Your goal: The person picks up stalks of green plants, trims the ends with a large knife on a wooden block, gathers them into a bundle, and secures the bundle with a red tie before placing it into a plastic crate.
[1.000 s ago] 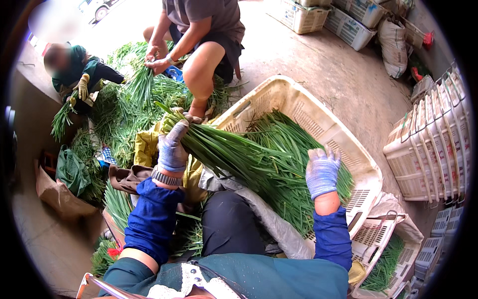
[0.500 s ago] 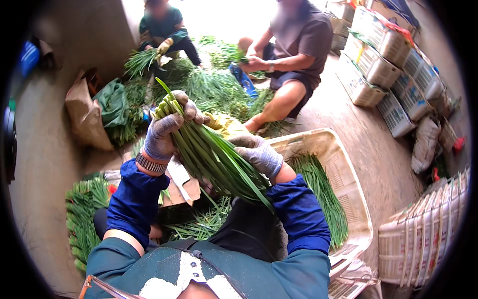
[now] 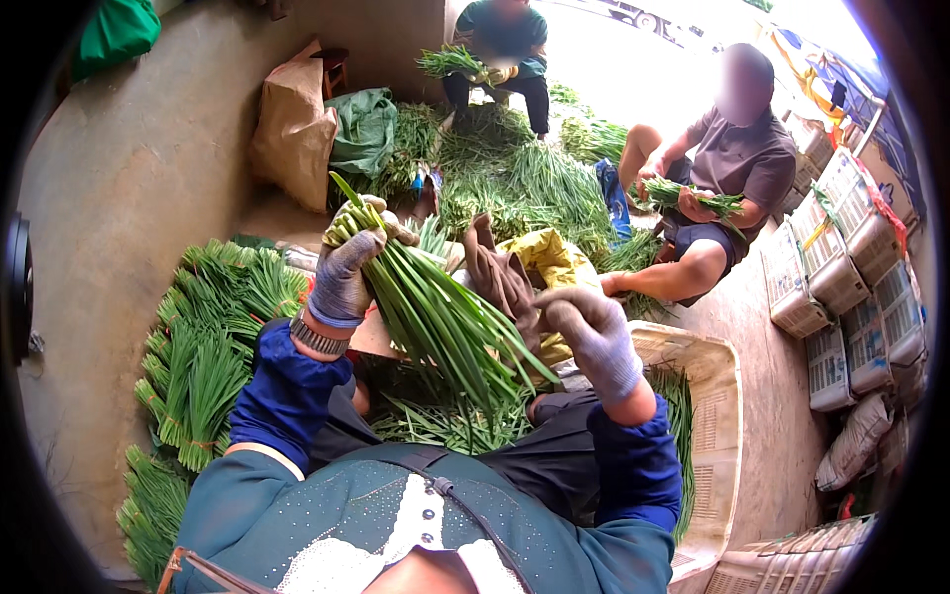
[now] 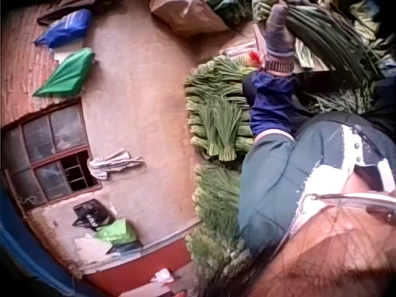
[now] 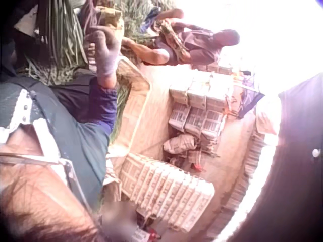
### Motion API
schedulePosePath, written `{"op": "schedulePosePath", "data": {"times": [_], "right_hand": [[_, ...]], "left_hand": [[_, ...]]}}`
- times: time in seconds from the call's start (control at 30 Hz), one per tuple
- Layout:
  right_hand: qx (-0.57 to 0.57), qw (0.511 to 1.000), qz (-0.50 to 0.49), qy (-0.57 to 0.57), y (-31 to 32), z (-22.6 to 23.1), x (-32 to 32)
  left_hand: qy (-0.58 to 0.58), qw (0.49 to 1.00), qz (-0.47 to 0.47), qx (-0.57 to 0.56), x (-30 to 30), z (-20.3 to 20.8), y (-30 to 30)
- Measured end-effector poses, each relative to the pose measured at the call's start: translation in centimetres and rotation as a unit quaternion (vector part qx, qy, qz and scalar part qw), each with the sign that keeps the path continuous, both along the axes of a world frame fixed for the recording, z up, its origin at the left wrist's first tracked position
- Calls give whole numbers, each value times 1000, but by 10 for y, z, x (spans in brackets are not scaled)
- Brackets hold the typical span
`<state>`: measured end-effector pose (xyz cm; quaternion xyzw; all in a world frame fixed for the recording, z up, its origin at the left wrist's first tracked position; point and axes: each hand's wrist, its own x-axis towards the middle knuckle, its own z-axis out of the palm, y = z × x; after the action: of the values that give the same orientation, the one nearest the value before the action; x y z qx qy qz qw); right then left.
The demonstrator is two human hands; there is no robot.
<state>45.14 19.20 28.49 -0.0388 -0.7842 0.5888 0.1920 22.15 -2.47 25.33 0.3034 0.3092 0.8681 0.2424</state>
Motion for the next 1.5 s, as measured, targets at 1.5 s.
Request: {"op": "schedulePosePath", "data": {"times": [1.5], "right_hand": [[-431,841,247,-213,-62,-202,-51]], "left_hand": [[-89,945,-313,-42,-9,-123,47]]}}
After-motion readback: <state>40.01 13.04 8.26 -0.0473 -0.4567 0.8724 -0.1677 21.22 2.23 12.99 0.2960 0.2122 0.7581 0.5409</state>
